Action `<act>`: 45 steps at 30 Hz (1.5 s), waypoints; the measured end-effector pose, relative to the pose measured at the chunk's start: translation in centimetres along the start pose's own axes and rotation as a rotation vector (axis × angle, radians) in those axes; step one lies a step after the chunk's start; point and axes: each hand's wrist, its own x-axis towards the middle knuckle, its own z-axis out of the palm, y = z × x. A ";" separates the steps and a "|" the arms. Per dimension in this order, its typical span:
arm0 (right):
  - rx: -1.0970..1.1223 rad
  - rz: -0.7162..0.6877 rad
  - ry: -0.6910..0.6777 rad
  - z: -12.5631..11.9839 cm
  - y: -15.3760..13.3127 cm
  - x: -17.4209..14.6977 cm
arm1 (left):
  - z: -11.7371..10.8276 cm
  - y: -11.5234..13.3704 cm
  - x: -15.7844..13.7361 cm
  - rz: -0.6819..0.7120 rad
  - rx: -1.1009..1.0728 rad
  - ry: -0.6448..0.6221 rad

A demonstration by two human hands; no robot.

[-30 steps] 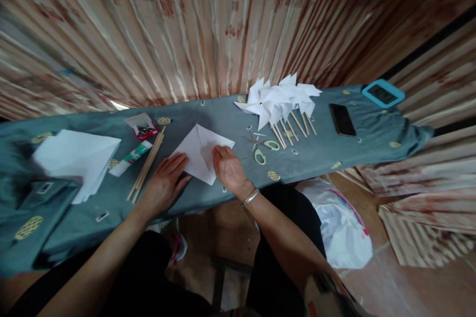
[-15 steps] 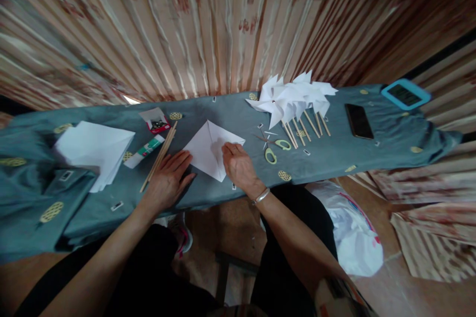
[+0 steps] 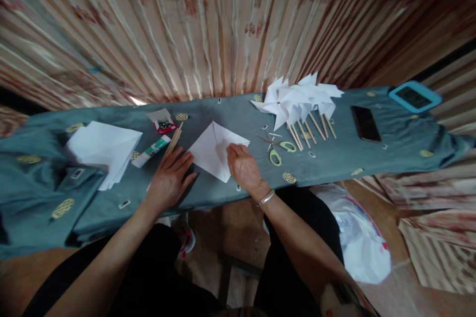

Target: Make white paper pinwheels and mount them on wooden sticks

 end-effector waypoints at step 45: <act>0.054 0.009 -0.105 1.5 -0.4 4.8 | 2.7 4.9 2.6 0.135 -0.164 -0.157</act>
